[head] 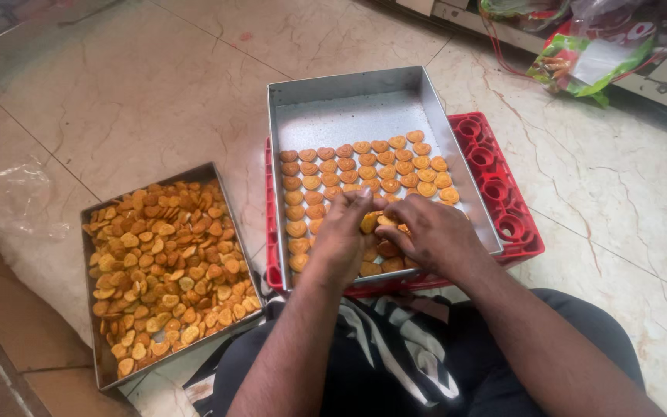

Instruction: The person picks up heart-shaped snacks from one tray and arranges them in neat rows on a rectangular baking sheet while sitting on the floor.

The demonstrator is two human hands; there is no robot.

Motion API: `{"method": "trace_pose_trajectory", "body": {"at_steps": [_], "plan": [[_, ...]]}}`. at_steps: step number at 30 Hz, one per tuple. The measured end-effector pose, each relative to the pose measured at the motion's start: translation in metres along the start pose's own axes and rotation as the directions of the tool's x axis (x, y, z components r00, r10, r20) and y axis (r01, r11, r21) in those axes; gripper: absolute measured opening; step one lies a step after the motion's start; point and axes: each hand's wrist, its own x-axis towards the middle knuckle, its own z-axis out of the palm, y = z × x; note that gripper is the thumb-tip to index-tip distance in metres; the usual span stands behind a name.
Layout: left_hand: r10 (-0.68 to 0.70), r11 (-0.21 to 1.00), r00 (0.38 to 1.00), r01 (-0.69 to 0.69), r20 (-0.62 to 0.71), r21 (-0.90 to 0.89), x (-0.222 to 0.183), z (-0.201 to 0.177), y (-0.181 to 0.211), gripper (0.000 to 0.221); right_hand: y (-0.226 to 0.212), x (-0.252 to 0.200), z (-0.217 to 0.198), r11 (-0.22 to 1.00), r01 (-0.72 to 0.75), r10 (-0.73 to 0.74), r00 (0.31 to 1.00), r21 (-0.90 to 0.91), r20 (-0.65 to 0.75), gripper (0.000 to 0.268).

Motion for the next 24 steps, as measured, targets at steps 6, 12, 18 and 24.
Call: {"method": "trace_pose_trajectory", "body": {"at_steps": [6, 12, 18, 24], "plan": [[0.052, 0.997, 0.993, -0.057, -0.111, -0.044, -0.001, -0.001, 0.0, 0.031, 0.078, 0.006, -0.026, 0.957, -0.152, 0.215, 0.943, 0.245, -0.256, 0.037], [0.019, 0.999, 0.992, -0.025, -0.126, -0.048, 0.001, -0.001, 0.002, 0.028, 0.118, 0.008, -0.013, 0.838, -0.205, 0.367, 0.897, 0.506, -0.245, 0.028], [0.031, 0.997, 0.991, -0.04, -0.13, -0.068, 0.001, -0.002, 0.001, 0.029, 0.107, 0.016, -0.001, 0.947, -0.127, 0.211, 0.939, 0.295, -0.272, 0.028], [0.005, 0.998, 0.988, -0.013, -0.154, -0.054, -0.002, 0.001, 0.004, 0.032, 0.095, 0.02, -0.001, 0.971, -0.231, 0.237, 0.963, 0.065, -0.125, 0.022]]}}
